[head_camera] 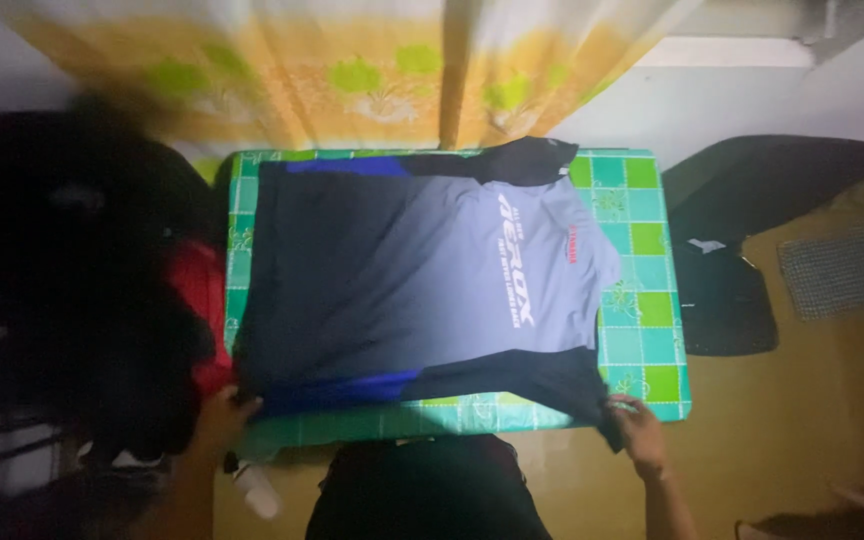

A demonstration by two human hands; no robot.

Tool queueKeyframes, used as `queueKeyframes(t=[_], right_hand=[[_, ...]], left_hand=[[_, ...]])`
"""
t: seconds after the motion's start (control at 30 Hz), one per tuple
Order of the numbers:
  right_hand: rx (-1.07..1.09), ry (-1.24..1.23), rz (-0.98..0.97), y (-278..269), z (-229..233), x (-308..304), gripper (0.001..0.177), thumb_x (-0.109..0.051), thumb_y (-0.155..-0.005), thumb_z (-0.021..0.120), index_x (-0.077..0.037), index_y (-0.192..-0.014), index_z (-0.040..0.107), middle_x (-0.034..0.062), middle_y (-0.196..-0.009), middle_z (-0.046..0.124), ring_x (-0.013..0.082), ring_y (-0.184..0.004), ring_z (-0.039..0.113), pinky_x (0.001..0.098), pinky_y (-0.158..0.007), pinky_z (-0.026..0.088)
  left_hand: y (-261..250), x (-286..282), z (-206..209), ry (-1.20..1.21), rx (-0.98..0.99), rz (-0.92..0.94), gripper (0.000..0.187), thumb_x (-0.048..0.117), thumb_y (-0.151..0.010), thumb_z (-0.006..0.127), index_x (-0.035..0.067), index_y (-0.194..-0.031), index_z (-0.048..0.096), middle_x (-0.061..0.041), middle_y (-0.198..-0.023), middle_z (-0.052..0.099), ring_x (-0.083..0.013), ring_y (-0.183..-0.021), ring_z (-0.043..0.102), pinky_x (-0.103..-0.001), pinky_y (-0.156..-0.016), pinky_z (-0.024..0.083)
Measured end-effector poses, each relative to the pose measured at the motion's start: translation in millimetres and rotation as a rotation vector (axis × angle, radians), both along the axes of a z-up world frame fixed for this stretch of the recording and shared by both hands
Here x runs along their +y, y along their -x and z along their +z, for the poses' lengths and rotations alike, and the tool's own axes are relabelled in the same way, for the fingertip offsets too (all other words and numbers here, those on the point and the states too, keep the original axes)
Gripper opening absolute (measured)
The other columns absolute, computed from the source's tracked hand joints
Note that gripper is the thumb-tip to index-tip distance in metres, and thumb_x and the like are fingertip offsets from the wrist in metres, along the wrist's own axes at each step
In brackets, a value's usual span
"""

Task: Folding shirts on a table and stacking them on a chair.

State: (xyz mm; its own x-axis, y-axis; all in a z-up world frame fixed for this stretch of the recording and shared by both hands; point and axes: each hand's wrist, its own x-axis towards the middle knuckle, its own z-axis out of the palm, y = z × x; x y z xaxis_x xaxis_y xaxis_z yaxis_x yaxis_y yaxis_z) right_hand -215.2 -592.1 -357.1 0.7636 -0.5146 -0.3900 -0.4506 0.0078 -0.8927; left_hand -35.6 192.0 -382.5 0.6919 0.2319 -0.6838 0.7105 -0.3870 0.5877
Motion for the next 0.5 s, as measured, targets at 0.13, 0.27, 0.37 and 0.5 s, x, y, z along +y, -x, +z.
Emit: queueKeyframes(t=[0.13,0.27,0.37,0.5], right_hand=[[0.223,-0.060,0.182,19.6,-5.6,6.9,0.027,-0.017,-0.094,0.067,0.000,-0.115,0.066,0.0106,-0.086,0.070,0.0178,-0.073,0.062,0.0332,-0.064,0.050],[0.207,-0.063,0.164,47.2,-15.9,9.5,0.037,-0.024,-0.100,0.067,0.009,-0.117,0.066,0.0132,-0.093,0.069,0.0229,-0.079,0.062,0.0360,-0.067,0.050],[0.138,-0.256,0.103,52.2,-0.7,9.1,0.041,-0.030,-0.096,0.062,0.002,-0.121,0.063,0.0104,-0.102,0.067,0.0228,-0.087,0.066,0.0389,-0.072,0.056],[0.309,-0.355,0.004,10.6,26.2,-17.1,0.044,-0.035,-0.096,0.055,-0.005,-0.129,0.061,0.0102,-0.112,0.066,0.0250,-0.093,0.065,0.0438,-0.077,0.053]], left_hand=[[21.0,-4.0,-9.9,-0.152,-0.017,-0.196,0.055,0.025,-0.090,0.077,-0.002,-0.135,0.062,-0.022,-0.128,0.072,-0.0334,-0.115,0.069,-0.045,-0.099,0.053],[34.7,-12.1,7.3,-0.215,0.077,-0.136,0.047,0.023,-0.096,0.068,0.000,-0.136,0.059,-0.025,-0.120,0.071,-0.0389,-0.107,0.072,-0.051,-0.092,0.058],[50.3,29.9,-61.2,-0.340,-0.146,-0.251,0.048,0.016,-0.091,0.071,0.000,-0.135,0.062,-0.021,-0.128,0.067,-0.0361,-0.118,0.066,-0.047,-0.102,0.051],[38.9,33.3,-43.3,-0.967,-0.356,-0.951,0.056,0.040,-0.084,0.074,0.015,-0.133,0.064,-0.018,-0.138,0.053,-0.0336,-0.131,0.053,-0.044,-0.112,0.047]])
